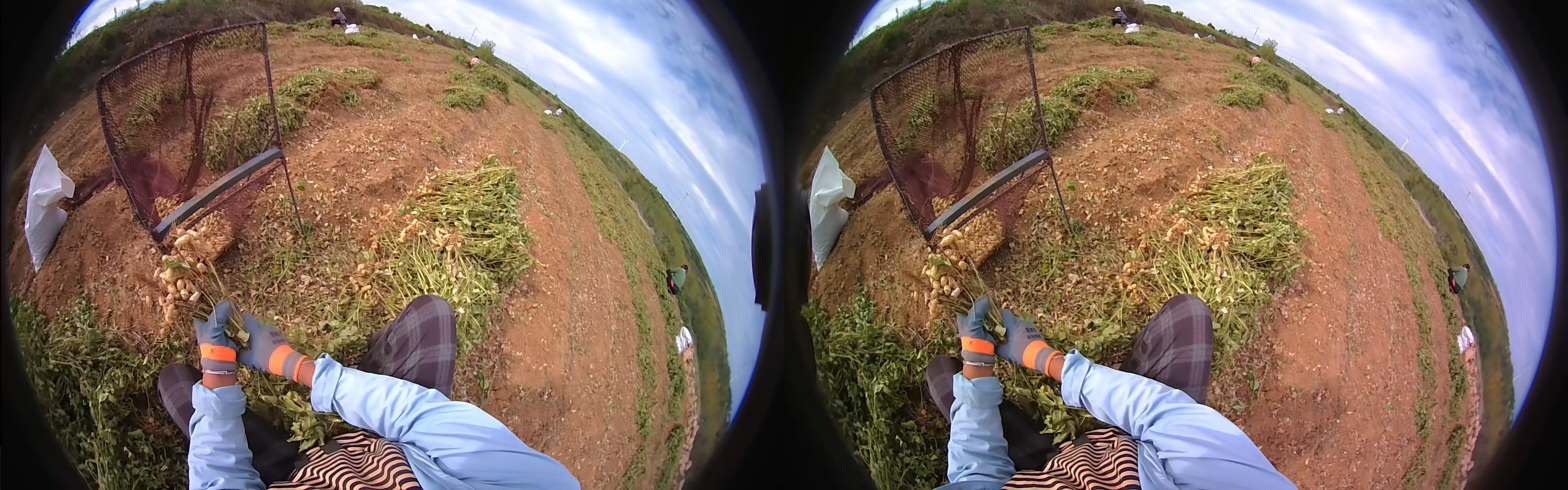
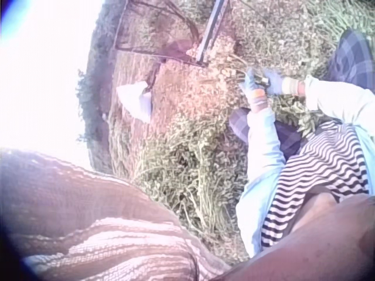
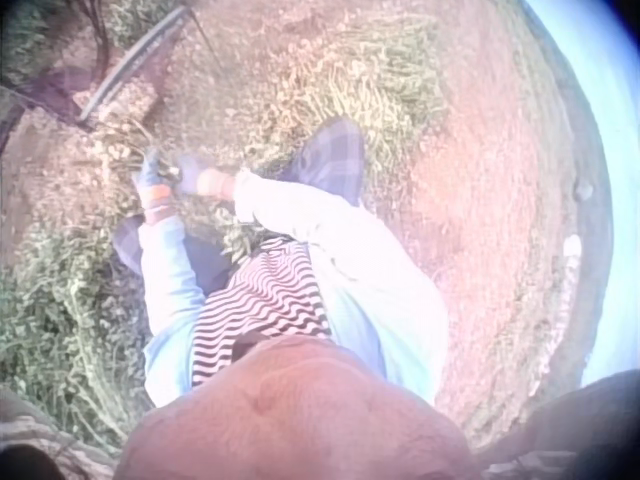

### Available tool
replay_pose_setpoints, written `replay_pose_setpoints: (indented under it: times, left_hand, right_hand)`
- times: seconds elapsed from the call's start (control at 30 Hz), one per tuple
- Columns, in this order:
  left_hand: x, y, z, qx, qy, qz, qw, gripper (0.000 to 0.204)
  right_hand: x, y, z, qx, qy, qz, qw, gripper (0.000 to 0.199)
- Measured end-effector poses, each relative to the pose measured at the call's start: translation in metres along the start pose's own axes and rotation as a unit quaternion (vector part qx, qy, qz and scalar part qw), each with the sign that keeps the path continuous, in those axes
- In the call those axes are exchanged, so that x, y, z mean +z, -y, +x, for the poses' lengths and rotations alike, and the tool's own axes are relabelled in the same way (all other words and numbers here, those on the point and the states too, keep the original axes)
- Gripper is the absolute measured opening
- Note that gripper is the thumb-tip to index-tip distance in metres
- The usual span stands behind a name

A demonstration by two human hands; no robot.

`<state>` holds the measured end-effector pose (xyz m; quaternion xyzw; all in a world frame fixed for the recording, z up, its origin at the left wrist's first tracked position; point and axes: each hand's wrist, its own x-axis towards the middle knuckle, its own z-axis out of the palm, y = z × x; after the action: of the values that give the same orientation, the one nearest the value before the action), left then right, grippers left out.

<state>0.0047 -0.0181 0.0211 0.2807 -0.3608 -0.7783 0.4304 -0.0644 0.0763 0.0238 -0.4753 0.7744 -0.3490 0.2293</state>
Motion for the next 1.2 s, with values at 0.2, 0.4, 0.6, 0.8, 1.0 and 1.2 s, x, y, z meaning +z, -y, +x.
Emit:
replay_pose_setpoints:
  times: [0.2,0.4,0.6,0.8,1.0,1.2]
  left_hand:
    - [-0.006,0.005,0.009,0.013,-0.007,-0.038,0.999,0.035]
    - [-0.007,0.005,0.005,-0.015,-0.014,-0.031,0.999,0.033]
    - [-0.028,0.016,0.017,0.052,0.032,-0.003,0.998,0.03]
    - [-0.01,0.003,0.004,0.04,0.034,0.008,0.999,0.028]
    - [-0.002,-0.003,0.0,0.005,0.029,-0.011,1.0,0.019]
    - [-0.004,0.004,0.01,-0.031,-0.019,-0.054,0.998,0.019]
  right_hand:
    - [0.0,-0.008,-0.001,-0.018,0.017,0.014,1.0,0.088]
    - [0.002,-0.016,0.002,0.036,0.09,0.008,0.995,0.085]
    - [0.003,-0.009,0.001,0.058,0.097,0.05,0.992,0.079]
    - [0.0,0.001,-0.005,0.076,0.073,0.045,0.993,0.076]
    - [0.006,0.006,-0.004,0.089,0.052,-0.04,0.994,0.067]
    - [-0.003,0.011,0.0,0.095,0.084,-0.063,0.99,0.063]
